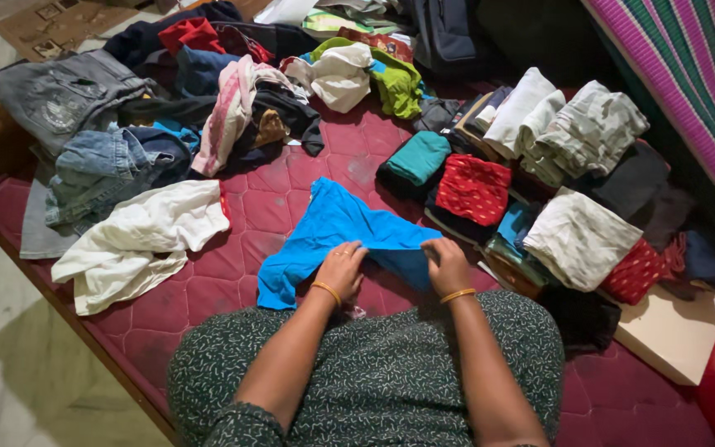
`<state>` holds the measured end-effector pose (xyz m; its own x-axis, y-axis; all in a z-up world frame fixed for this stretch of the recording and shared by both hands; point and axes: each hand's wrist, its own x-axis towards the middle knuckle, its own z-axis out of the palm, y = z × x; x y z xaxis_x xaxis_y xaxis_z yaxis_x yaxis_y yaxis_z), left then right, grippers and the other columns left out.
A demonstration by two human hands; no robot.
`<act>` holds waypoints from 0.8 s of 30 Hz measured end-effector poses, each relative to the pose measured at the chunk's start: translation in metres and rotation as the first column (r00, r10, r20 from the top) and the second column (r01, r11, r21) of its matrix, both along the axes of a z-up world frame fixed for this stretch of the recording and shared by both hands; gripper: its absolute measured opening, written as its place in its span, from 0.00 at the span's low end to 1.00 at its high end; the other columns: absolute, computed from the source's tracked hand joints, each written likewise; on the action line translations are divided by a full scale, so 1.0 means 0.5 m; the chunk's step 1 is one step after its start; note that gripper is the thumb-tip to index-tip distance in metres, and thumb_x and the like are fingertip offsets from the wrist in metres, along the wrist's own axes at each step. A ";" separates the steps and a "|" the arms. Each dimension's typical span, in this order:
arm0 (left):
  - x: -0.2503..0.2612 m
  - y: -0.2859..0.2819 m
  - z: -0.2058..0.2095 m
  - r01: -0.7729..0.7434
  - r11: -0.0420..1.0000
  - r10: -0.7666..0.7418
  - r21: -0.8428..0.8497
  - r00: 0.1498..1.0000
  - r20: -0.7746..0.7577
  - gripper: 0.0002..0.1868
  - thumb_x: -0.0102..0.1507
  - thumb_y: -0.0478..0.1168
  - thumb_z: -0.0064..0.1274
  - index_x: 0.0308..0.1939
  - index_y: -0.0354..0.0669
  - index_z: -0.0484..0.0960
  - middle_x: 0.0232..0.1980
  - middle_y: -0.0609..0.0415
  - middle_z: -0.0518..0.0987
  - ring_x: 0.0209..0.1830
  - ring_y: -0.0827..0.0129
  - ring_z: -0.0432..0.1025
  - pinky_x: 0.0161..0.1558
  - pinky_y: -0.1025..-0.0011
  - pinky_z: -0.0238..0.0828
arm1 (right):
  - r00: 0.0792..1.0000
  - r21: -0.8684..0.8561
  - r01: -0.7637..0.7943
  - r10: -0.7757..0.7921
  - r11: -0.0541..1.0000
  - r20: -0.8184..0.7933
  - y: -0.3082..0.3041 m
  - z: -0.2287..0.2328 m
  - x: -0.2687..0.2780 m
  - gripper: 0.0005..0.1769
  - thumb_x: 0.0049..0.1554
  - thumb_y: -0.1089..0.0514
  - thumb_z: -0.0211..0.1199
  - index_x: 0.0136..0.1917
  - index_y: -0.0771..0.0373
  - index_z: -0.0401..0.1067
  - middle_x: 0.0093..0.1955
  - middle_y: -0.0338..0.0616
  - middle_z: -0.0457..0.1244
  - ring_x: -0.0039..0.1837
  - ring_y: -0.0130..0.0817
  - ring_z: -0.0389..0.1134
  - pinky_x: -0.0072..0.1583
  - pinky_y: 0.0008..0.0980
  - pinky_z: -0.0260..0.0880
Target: The person sits on a bed and folds several garments one by one, including a blue shirt, dark pants, a patterned top, a white shirt, and a tan top. Each item is smoothed, folded into a compact rectangle, and placed into a growing stack on the right side of the bed.
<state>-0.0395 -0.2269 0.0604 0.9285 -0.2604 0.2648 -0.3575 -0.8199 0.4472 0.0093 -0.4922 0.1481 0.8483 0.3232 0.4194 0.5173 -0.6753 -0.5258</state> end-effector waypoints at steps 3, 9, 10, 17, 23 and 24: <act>0.006 0.009 -0.014 -0.146 0.981 0.146 -0.126 0.989 -0.008 0.35 0.52 0.39 0.64 0.62 0.41 0.71 0.63 0.43 0.72 0.65 0.48 0.66 0.67 0.53 0.61 | 1.000 0.011 -0.006 0.005 1.000 0.015 0.008 0.005 0.000 0.14 0.49 0.70 0.62 0.48 0.61 0.77 0.47 0.50 0.66 0.54 0.52 0.67 0.56 0.46 0.68; 0.022 0.045 -0.025 -0.270 0.960 0.273 -0.080 0.961 0.034 0.21 0.50 0.35 0.63 0.47 0.48 0.80 0.53 0.47 0.76 0.58 0.50 0.68 0.58 0.54 0.65 | 1.000 -0.020 -0.016 0.017 1.000 0.007 -0.022 -0.042 0.019 0.14 0.47 0.68 0.63 0.47 0.58 0.78 0.47 0.48 0.66 0.55 0.49 0.68 0.58 0.43 0.69; 0.023 0.048 -0.029 -0.283 0.956 0.287 -0.082 0.957 0.047 0.17 0.51 0.34 0.63 0.44 0.49 0.81 0.52 0.48 0.76 0.58 0.50 0.69 0.57 0.55 0.66 | 0.999 -0.042 -0.028 0.026 0.999 -0.043 -0.031 -0.055 0.023 0.12 0.47 0.67 0.64 0.45 0.57 0.78 0.47 0.47 0.67 0.56 0.48 0.68 0.59 0.42 0.70; 0.037 0.052 -0.040 -0.337 0.941 0.339 -0.037 0.935 0.106 0.06 0.53 0.36 0.59 0.34 0.48 0.80 0.46 0.49 0.76 0.53 0.51 0.70 0.53 0.56 0.67 | 0.766 -0.396 -0.289 -0.037 0.871 -0.641 -0.037 -0.110 0.017 0.16 0.46 0.49 0.73 0.47 0.54 0.77 0.49 0.44 0.69 0.56 0.46 0.71 0.59 0.42 0.70; 0.038 0.048 -0.014 -0.285 0.944 0.298 -0.166 0.952 0.063 0.08 0.56 0.37 0.60 0.38 0.46 0.78 0.43 0.51 0.78 0.52 0.54 0.71 0.55 0.56 0.65 | 0.964 -0.446 -0.084 -0.041 0.891 -0.262 0.017 -0.129 -0.011 0.25 0.38 0.53 0.73 0.51 0.58 0.74 0.51 0.50 0.67 0.57 0.55 0.68 0.53 0.51 0.68; 0.043 0.051 -0.005 -0.288 0.937 0.306 -0.197 0.950 0.066 0.08 0.57 0.37 0.59 0.38 0.47 0.78 0.43 0.52 0.78 0.52 0.54 0.71 0.55 0.56 0.65 | 0.975 -0.440 -0.024 -0.076 0.898 -0.209 0.023 -0.125 0.000 0.18 0.44 0.54 0.69 0.49 0.57 0.75 0.50 0.48 0.68 0.57 0.52 0.69 0.55 0.50 0.68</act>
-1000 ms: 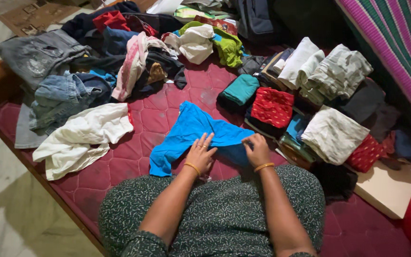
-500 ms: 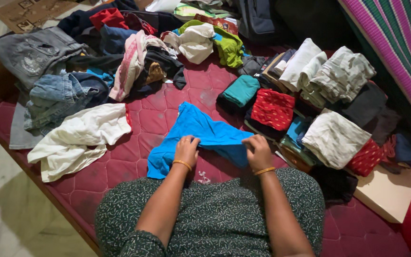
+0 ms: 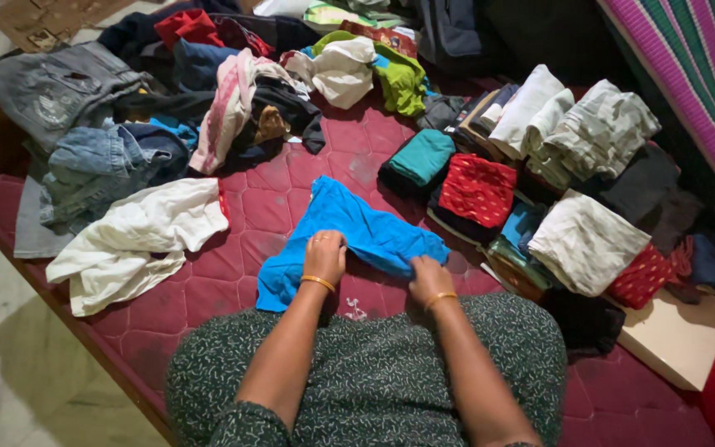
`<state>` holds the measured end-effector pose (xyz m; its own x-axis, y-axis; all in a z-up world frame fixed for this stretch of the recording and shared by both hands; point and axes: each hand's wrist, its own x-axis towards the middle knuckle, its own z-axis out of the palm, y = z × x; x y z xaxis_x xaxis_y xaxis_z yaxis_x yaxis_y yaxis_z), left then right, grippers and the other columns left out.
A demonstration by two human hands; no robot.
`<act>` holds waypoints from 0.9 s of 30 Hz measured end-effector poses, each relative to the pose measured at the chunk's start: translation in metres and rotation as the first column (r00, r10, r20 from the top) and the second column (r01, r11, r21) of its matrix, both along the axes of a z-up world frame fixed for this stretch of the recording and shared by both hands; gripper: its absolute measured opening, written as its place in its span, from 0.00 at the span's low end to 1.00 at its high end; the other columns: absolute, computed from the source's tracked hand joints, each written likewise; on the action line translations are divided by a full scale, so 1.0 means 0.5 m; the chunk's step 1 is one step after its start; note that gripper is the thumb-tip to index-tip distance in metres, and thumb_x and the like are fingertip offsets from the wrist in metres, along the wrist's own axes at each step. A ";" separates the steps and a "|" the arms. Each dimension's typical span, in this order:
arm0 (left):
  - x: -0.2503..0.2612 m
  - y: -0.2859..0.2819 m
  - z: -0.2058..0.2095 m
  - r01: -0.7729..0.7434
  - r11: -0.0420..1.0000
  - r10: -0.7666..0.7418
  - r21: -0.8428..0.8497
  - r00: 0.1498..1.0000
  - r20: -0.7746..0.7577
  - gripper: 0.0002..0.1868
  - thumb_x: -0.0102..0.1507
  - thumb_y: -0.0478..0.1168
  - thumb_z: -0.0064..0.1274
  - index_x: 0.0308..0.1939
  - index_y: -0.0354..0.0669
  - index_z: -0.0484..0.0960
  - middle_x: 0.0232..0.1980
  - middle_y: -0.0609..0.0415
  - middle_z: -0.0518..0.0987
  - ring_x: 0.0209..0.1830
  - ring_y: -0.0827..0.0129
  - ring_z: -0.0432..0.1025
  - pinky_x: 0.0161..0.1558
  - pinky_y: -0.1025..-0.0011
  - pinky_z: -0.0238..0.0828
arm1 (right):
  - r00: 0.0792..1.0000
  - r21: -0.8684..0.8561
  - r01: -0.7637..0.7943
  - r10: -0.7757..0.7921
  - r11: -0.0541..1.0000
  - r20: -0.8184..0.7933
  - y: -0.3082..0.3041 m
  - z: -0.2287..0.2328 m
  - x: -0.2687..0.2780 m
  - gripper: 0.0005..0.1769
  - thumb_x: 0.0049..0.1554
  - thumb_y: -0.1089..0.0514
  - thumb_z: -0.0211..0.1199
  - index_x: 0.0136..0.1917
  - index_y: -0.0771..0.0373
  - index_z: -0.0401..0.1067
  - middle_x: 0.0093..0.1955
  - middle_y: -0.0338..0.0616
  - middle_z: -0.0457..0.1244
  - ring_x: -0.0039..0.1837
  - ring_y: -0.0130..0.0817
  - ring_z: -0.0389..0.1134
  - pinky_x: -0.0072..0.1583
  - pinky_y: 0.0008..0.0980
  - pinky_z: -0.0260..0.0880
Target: The person sits on a bed and folds several garments one by one, including a blue shirt, dark pants, a patterned top, a white shirt, and a tan top. Each item is smoothed, folded into a compact rectangle, and placed into a growing stack on the right side of the bed.
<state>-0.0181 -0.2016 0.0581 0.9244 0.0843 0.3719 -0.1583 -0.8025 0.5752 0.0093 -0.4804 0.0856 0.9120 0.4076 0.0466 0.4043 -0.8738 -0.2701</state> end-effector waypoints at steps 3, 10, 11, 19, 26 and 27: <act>-0.001 0.010 0.020 -0.023 1.000 0.024 0.009 0.999 -0.049 0.09 0.59 0.38 0.61 0.42 0.48 0.79 0.47 0.52 0.78 0.56 0.55 0.70 0.58 0.57 0.65 | 0.987 0.174 0.075 -0.098 0.982 0.128 -0.006 0.023 0.027 0.12 0.50 0.57 0.63 0.49 0.55 0.77 0.52 0.46 0.69 0.57 0.48 0.69 0.59 0.49 0.68; -0.009 0.024 0.045 -0.214 0.929 0.284 0.301 0.935 -0.212 0.36 0.41 0.39 0.70 0.53 0.48 0.77 0.66 0.46 0.68 0.70 0.47 0.59 0.70 0.49 0.54 | 0.953 0.292 -0.052 -0.039 0.955 0.299 -0.043 0.096 0.038 0.15 0.49 0.63 0.60 0.50 0.54 0.78 0.52 0.43 0.70 0.59 0.44 0.69 0.61 0.46 0.63; -0.005 0.028 0.044 -0.254 0.922 0.316 0.293 0.930 -0.187 0.34 0.42 0.38 0.69 0.53 0.50 0.77 0.66 0.46 0.69 0.70 0.47 0.59 0.70 0.49 0.55 | 0.953 0.279 -0.046 -0.042 0.959 0.300 -0.039 0.099 0.035 0.15 0.49 0.64 0.60 0.49 0.54 0.78 0.52 0.42 0.70 0.59 0.43 0.69 0.62 0.46 0.63; 0.016 0.065 -0.019 -0.542 0.823 0.549 0.169 0.683 -0.483 0.32 0.52 0.41 0.63 0.60 0.43 0.73 0.63 0.42 0.75 0.64 0.43 0.69 0.63 0.48 0.66 | 0.939 0.317 -0.064 -0.051 0.946 0.341 0.009 0.133 0.064 0.15 0.54 0.66 0.58 0.52 0.54 0.77 0.59 0.39 0.70 0.62 0.41 0.69 0.62 0.43 0.64; 0.023 0.156 -0.085 -0.499 0.855 0.317 -0.143 0.720 -0.617 0.32 0.52 0.46 0.62 0.60 0.47 0.76 0.56 0.39 0.81 0.59 0.44 0.75 0.61 0.53 0.70 | 0.893 0.139 -0.165 0.088 0.976 0.441 0.012 0.098 0.042 0.17 0.54 0.63 0.59 0.56 0.52 0.75 0.63 0.40 0.68 0.65 0.42 0.68 0.65 0.47 0.62; 0.029 0.169 -0.096 -0.502 0.837 0.264 -0.218 0.719 -0.643 0.37 0.49 0.49 0.65 0.61 0.45 0.73 0.56 0.39 0.80 0.58 0.46 0.75 0.60 0.55 0.71 | 0.938 0.004 -0.131 0.123 0.991 0.324 0.016 0.071 0.031 0.19 0.50 0.63 0.60 0.55 0.50 0.76 0.62 0.39 0.68 0.65 0.41 0.68 0.65 0.49 0.61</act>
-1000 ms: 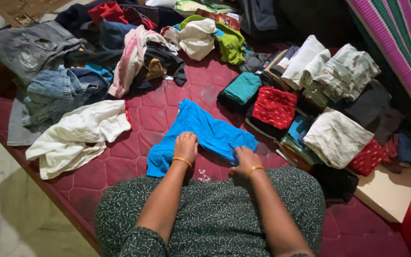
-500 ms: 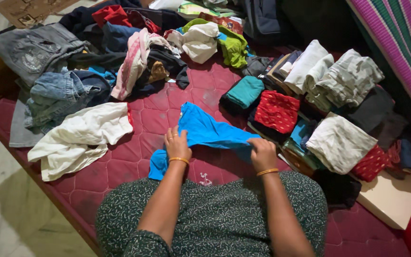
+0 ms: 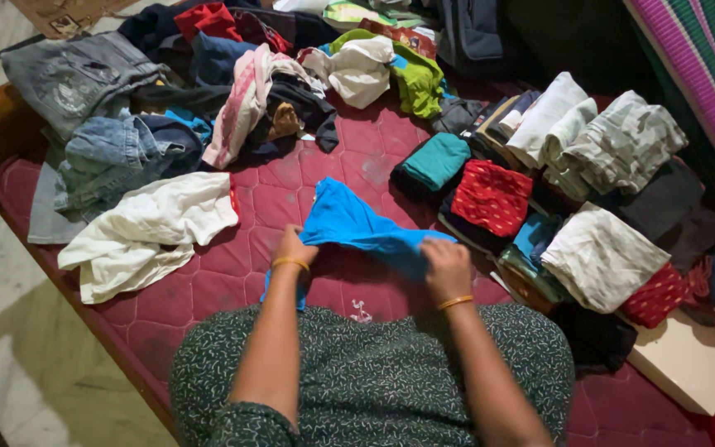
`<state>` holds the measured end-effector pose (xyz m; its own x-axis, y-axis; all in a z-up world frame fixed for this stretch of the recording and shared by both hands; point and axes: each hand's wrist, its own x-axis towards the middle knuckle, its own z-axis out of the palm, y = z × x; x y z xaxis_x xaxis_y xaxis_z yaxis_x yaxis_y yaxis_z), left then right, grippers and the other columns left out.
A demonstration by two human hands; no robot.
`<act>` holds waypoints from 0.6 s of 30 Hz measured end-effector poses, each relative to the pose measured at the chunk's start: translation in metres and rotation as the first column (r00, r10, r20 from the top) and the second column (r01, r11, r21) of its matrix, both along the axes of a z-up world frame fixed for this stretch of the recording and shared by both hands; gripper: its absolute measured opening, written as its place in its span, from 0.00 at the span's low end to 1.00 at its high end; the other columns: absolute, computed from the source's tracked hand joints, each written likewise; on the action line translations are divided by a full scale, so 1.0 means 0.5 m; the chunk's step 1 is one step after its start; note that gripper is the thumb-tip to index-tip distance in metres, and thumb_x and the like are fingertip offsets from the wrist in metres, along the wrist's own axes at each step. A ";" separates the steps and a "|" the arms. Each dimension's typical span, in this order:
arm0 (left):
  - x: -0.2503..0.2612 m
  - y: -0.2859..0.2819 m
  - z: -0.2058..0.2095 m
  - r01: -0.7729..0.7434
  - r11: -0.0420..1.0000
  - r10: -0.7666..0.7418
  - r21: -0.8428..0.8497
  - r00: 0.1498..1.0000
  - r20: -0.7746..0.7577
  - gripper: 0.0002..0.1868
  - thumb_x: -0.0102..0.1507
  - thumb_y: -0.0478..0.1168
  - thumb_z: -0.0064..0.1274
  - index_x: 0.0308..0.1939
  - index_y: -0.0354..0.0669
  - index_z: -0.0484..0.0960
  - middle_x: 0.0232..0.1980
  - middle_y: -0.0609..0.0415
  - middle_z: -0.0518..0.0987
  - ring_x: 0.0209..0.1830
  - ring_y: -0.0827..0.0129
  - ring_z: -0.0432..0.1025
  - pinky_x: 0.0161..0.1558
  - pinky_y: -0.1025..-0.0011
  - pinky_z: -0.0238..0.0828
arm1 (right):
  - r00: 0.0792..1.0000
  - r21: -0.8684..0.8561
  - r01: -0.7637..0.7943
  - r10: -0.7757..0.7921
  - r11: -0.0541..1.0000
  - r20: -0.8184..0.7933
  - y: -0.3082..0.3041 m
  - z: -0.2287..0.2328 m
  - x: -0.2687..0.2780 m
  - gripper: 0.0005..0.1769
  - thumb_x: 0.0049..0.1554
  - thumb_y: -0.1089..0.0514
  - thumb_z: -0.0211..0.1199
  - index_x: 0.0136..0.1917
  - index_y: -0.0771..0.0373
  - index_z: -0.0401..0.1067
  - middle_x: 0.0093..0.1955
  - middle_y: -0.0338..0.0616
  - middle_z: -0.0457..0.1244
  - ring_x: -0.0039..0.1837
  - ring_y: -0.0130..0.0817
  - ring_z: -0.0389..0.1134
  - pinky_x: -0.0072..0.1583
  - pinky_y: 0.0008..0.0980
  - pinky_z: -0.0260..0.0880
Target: The person sits on a bed and folds several garments one by one, including a blue shirt, dark pants, a patterned top, a white shirt, and a tan top. Each item is smoothed, folded into a compact rectangle, and placed into a growing stack on the right side of the bed.
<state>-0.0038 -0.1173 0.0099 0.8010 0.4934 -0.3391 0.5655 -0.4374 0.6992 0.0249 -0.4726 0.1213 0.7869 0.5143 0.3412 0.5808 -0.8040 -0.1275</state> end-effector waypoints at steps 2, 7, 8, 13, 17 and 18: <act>0.015 0.025 -0.019 0.015 0.981 -0.014 -0.195 1.000 0.007 0.44 0.47 0.52 0.71 0.62 0.41 0.70 0.58 0.41 0.79 0.58 0.52 0.75 0.59 0.59 0.71 | 0.996 -0.111 0.027 -0.037 0.993 -0.087 -0.010 -0.048 -0.010 0.22 0.43 0.61 0.62 0.53 0.51 0.76 0.61 0.42 0.67 0.64 0.44 0.67 0.64 0.54 0.59; 0.023 0.063 -0.061 -0.103 0.737 -0.006 -0.668 0.987 -0.160 0.32 0.56 0.56 0.58 0.62 0.47 0.84 0.59 0.55 0.76 0.53 0.68 0.68 0.50 0.60 0.62 | 0.985 -0.064 0.058 -0.067 0.996 -0.156 -0.024 -0.156 -0.007 0.14 0.52 0.58 0.62 0.53 0.54 0.73 0.53 0.45 0.66 0.59 0.45 0.67 0.62 0.50 0.61; 0.021 0.058 -0.066 -0.066 0.783 0.010 -0.619 0.996 -0.093 0.30 0.58 0.55 0.58 0.59 0.42 0.84 0.55 0.53 0.79 0.50 0.67 0.70 0.48 0.61 0.65 | 0.977 -0.089 0.093 -0.108 0.992 -0.185 -0.031 -0.164 -0.006 0.12 0.52 0.58 0.61 0.52 0.53 0.73 0.53 0.44 0.66 0.59 0.45 0.67 0.62 0.50 0.61; 0.016 0.042 -0.055 -0.053 0.754 0.105 -0.654 0.994 0.041 0.24 0.63 0.49 0.58 0.48 0.26 0.85 0.38 0.50 0.79 0.34 0.64 0.68 0.36 0.62 0.66 | 0.945 -0.199 0.229 -0.267 0.953 -0.188 -0.040 -0.130 0.010 0.08 0.52 0.54 0.63 0.47 0.49 0.73 0.52 0.40 0.66 0.61 0.44 0.67 0.64 0.48 0.63; 0.012 0.028 0.005 -0.189 0.673 0.205 -0.715 0.977 -0.065 0.19 0.63 0.53 0.56 0.45 0.42 0.83 0.37 0.57 0.80 0.31 0.69 0.69 0.33 0.65 0.66 | 0.946 -0.209 0.107 -0.164 0.972 -0.281 -0.036 -0.085 -0.024 0.35 0.34 0.48 0.74 0.56 0.55 0.72 0.59 0.52 0.63 0.65 0.55 0.64 0.60 0.62 0.58; 0.011 0.024 0.030 -0.146 0.560 0.215 -0.815 0.976 -0.027 0.19 0.62 0.54 0.57 0.44 0.42 0.83 0.37 0.57 0.81 0.30 0.69 0.69 0.32 0.65 0.64 | 0.939 -0.219 0.097 -0.162 0.971 -0.302 -0.027 -0.083 -0.032 0.43 0.31 0.44 0.77 0.59 0.57 0.71 0.61 0.55 0.61 0.66 0.57 0.63 0.62 0.66 0.57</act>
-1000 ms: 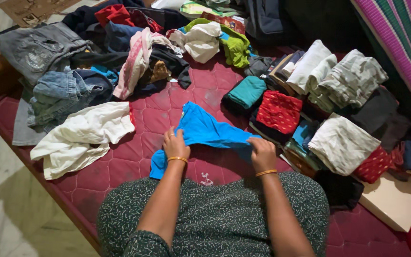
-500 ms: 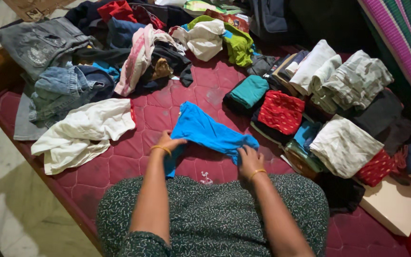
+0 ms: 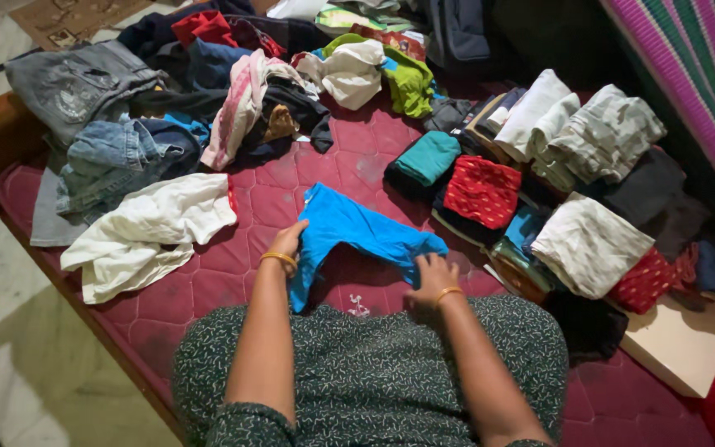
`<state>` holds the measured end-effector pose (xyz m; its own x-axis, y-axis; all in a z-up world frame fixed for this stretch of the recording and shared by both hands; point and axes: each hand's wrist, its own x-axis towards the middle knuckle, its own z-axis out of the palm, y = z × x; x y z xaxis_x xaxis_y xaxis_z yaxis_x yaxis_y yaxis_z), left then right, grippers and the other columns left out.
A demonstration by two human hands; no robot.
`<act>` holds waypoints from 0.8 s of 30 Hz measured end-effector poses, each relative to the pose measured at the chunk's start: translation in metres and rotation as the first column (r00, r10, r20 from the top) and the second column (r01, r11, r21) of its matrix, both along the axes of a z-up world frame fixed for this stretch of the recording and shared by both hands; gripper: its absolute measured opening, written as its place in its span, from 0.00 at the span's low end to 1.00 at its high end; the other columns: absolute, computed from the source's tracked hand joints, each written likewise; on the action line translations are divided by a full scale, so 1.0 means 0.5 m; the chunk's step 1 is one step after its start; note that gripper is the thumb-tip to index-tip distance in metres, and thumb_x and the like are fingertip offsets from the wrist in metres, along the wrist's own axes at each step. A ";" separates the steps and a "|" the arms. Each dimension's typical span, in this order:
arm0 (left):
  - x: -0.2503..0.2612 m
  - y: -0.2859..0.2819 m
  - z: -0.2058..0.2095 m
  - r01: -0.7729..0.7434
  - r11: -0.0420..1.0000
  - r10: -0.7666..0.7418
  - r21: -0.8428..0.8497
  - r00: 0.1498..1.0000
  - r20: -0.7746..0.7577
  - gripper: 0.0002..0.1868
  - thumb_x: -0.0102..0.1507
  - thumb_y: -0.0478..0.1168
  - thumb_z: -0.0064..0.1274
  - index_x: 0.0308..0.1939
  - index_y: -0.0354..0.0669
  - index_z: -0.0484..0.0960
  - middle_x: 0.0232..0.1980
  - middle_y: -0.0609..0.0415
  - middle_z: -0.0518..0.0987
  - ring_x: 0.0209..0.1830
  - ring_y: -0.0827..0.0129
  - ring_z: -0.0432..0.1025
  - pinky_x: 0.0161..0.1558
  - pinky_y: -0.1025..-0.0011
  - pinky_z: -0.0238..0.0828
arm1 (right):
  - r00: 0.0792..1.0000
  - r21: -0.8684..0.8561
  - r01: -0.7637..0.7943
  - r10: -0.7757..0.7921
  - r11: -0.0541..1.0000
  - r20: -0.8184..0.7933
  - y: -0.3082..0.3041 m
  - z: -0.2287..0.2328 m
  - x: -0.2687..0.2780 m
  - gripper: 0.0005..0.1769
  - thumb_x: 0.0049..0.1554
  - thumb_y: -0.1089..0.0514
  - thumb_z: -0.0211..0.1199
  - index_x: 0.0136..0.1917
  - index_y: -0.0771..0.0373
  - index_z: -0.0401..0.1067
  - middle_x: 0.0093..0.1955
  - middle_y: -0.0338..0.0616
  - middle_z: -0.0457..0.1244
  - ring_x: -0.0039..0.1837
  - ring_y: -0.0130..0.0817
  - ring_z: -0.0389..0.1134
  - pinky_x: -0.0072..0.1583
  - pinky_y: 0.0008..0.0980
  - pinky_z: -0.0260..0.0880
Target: The person sits on a bed and folds several garments one by one, including a blue shirt, dark pants, a patterned top, a white shirt, and a tan top. Each item is smoothed, folded into a compact rectangle, and placed into a growing stack on the right side of the bed.
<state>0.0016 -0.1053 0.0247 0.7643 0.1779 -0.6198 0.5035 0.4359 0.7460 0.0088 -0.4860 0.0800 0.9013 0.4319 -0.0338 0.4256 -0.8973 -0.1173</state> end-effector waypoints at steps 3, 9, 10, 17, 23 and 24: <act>-0.021 -0.004 0.075 0.033 0.995 -0.025 -0.090 0.996 0.086 0.18 0.65 0.56 0.59 0.41 0.45 0.80 0.34 0.59 0.76 0.27 0.71 0.66 0.29 0.66 0.60 | 0.998 0.003 0.049 -0.049 0.999 0.037 0.009 -0.016 0.003 0.32 0.39 0.47 0.73 0.56 0.58 0.72 0.57 0.51 0.65 0.63 0.52 0.66 0.61 0.56 0.63; -0.094 0.060 0.202 0.060 0.978 -0.020 -0.202 0.980 0.197 0.16 0.67 0.51 0.60 0.40 0.42 0.81 0.35 0.55 0.79 0.31 0.69 0.72 0.35 0.65 0.70 | 0.857 0.503 0.282 0.021 0.817 -0.514 -0.083 -0.063 0.082 0.08 0.54 0.56 0.63 0.42 0.61 0.78 0.38 0.41 0.67 0.42 0.35 0.67 0.46 0.38 0.67; -0.100 0.072 0.215 0.045 0.984 -0.008 -0.172 0.977 0.212 0.17 0.70 0.52 0.62 0.40 0.42 0.81 0.34 0.55 0.77 0.30 0.68 0.69 0.33 0.64 0.67 | 0.730 0.571 0.385 0.139 0.725 -0.669 -0.097 -0.067 0.089 0.08 0.55 0.57 0.61 0.39 0.62 0.78 0.34 0.36 0.66 0.38 0.28 0.65 0.43 0.35 0.66; -0.049 0.076 0.146 -0.119 0.940 0.193 -0.321 0.958 0.211 0.18 0.67 0.53 0.53 0.45 0.41 0.83 0.45 0.48 0.82 0.44 0.61 0.76 0.49 0.62 0.74 | 0.712 0.492 0.523 -0.039 0.696 -0.702 -0.111 -0.087 0.109 0.10 0.52 0.54 0.64 0.44 0.59 0.81 0.42 0.40 0.72 0.46 0.32 0.71 0.52 0.33 0.71; -0.026 -0.004 0.018 -0.032 0.520 0.155 0.853 0.986 -0.058 0.18 0.70 0.51 0.52 0.52 0.40 0.82 0.54 0.37 0.80 0.55 0.44 0.73 0.58 0.45 0.69 | 0.909 0.435 0.404 -0.405 0.805 -0.097 -0.071 -0.112 0.094 0.16 0.52 0.47 0.67 0.50 0.57 0.80 0.51 0.55 0.71 0.54 0.50 0.73 0.59 0.44 0.72; -0.035 -0.022 0.015 0.083 0.297 0.170 0.951 0.976 -0.139 0.17 0.68 0.52 0.53 0.55 0.51 0.84 0.59 0.42 0.80 0.63 0.47 0.72 0.64 0.49 0.68 | 0.909 0.400 0.413 -0.394 0.818 -0.134 -0.070 -0.114 0.090 0.17 0.52 0.46 0.66 0.50 0.56 0.80 0.52 0.52 0.72 0.56 0.49 0.73 0.60 0.43 0.72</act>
<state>-0.0158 -0.1164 0.0320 0.6345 0.7653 -0.1079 0.6792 -0.4854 0.5506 0.0540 -0.5211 0.0232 0.9997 0.0128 0.0213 0.0221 -0.8523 -0.5226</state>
